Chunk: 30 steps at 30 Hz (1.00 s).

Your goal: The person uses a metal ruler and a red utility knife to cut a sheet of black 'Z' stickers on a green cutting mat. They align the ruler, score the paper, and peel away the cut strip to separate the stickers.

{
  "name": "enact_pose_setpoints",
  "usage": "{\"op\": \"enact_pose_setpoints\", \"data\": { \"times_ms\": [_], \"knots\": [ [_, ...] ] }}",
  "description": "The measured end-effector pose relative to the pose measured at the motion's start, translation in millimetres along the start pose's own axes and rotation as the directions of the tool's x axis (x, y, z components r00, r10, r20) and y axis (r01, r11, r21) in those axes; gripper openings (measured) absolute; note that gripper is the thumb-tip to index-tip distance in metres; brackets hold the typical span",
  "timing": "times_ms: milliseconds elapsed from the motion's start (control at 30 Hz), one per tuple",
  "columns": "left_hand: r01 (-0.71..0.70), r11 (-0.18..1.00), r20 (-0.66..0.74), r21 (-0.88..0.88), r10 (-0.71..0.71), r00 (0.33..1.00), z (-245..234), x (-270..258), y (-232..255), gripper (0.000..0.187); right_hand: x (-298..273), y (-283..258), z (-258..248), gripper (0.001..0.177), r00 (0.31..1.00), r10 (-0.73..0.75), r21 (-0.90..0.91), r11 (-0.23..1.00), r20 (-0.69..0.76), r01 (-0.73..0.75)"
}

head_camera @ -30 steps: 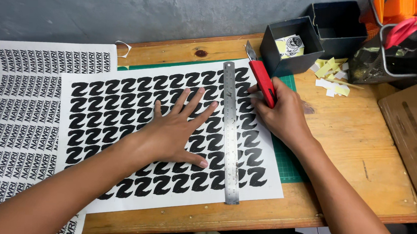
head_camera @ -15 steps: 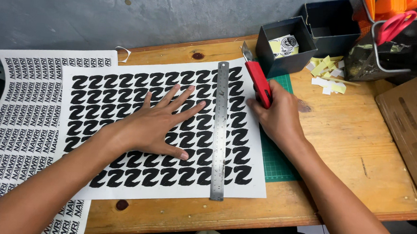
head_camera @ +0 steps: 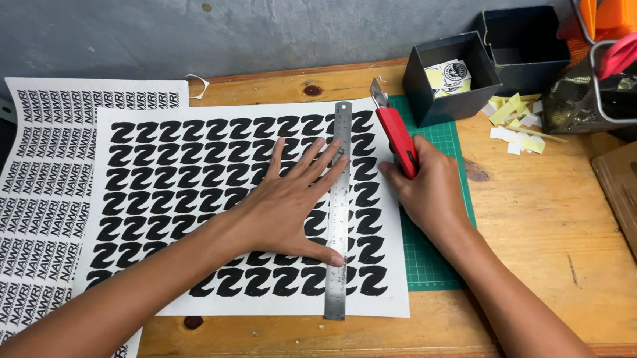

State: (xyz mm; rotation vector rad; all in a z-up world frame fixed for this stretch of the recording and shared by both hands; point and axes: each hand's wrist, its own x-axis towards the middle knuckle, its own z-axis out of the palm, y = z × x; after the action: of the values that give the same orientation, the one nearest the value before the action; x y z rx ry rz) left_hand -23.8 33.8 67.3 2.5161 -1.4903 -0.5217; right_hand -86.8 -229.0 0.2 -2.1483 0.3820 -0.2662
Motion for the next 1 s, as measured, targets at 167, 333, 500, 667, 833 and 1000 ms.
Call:
{"op": "enact_pose_setpoints", "data": {
  "times_ms": [167,333,500,667,833,1000],
  "knots": [
    [-0.019,0.999,-0.048,-0.032,0.017,0.999,5.0,10.8,1.1,0.16,1.4,4.6,-1.9,0.025,1.0,0.005,0.029,1.0,0.012,-0.005],
    [-0.027,0.999,-0.045,-0.038,0.025,0.999,2.1,25.0,5.0,0.162,1.5,2.8,-4.9,0.024,1.0,0.001,0.076,0.997,0.021,-0.002],
    [-0.105,0.994,-0.104,-0.038,0.1,0.989,1.7,40.2,7.3,0.159,2.8,4.6,-5.3,0.027,1.0,0.007,0.056,0.998,0.022,-0.008],
    [-0.106,0.994,-0.156,-0.018,0.102,0.982,13.5,39.4,3.9,0.155,2.4,-1.0,-8.9,0.027,1.0,-0.011,0.013,1.0,0.023,0.011],
    [-0.082,0.997,-0.184,-0.014,0.078,0.98,23.4,28.0,-4.1,0.155,-3.0,-8.1,-7.4,0.021,0.999,-0.013,0.07,0.998,0.034,0.01],
    [-0.021,1.0,-0.197,0.021,0.025,0.98,26.9,23.2,-8.4,0.154,0.9,3.2,11.0,0.025,0.997,-0.082,0.042,0.996,-0.012,0.082]
  ]
}}
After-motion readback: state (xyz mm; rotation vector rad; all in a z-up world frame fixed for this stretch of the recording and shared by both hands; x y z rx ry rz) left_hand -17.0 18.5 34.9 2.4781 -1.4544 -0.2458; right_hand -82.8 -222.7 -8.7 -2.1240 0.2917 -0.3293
